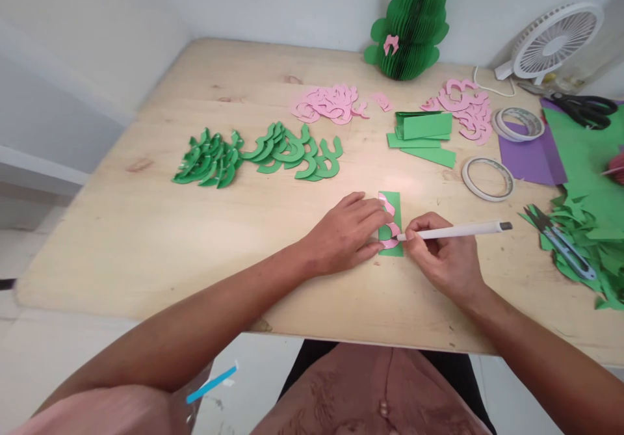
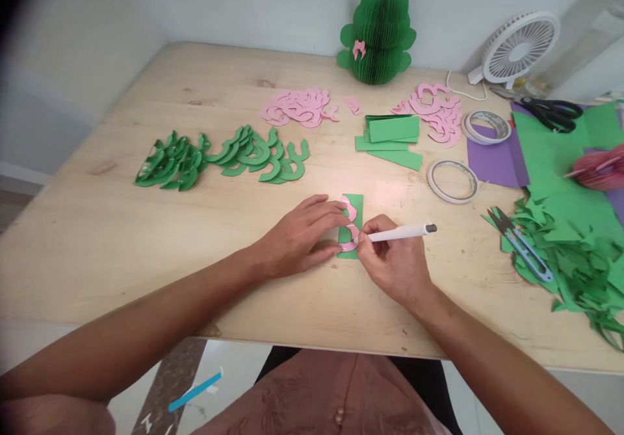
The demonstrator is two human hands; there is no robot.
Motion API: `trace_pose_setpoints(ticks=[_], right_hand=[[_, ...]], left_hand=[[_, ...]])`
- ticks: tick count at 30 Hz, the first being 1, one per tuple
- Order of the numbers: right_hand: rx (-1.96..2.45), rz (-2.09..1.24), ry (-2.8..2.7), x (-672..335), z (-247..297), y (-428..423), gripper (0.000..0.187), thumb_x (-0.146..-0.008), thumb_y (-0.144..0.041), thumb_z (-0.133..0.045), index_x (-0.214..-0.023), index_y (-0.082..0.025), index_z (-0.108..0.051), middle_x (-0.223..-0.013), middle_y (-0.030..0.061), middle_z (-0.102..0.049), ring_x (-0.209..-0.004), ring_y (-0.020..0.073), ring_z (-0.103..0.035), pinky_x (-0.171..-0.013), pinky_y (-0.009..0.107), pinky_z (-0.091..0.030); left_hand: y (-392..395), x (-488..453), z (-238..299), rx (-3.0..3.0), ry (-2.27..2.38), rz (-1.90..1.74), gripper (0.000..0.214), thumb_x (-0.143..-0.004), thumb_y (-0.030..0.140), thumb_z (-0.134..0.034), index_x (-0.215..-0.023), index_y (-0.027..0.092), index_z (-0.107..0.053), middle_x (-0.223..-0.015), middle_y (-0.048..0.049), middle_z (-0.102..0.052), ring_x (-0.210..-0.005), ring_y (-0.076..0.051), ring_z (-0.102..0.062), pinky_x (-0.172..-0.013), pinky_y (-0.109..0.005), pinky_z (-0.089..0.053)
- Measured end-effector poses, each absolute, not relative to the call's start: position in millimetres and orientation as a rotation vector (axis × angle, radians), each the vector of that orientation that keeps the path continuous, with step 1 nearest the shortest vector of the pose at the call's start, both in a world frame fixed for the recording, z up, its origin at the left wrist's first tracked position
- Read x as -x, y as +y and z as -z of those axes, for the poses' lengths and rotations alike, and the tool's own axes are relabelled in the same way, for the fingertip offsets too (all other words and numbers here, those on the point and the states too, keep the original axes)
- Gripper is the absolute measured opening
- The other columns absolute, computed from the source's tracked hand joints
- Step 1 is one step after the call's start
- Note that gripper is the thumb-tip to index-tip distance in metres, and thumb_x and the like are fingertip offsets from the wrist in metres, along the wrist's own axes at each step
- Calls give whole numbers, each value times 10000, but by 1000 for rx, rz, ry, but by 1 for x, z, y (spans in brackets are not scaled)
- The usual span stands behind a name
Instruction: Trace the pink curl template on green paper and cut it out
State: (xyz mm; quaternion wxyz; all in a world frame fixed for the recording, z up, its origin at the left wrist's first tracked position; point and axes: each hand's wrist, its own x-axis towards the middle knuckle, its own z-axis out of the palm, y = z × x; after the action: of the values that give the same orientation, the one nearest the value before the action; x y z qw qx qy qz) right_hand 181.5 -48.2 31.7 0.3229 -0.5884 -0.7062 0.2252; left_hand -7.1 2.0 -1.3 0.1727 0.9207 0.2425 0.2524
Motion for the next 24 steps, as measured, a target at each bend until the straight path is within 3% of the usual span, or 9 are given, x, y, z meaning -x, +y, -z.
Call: trace_pose_setpoints(ticks=[24], right_hand=[[1526, -472, -1926, -181, -30, -49, 100, -793, -198, -518, -697, -178, -540, -495, -52, -473, -362, 59, -345, -349, 201, -253]], left_hand=[[1, 7, 0, -2588, 697, -700, 252, -877, 244, -465, -1111, 160, -505, -1190, -126, -578, -1143, -218, -517, -1028, -411, -330]])
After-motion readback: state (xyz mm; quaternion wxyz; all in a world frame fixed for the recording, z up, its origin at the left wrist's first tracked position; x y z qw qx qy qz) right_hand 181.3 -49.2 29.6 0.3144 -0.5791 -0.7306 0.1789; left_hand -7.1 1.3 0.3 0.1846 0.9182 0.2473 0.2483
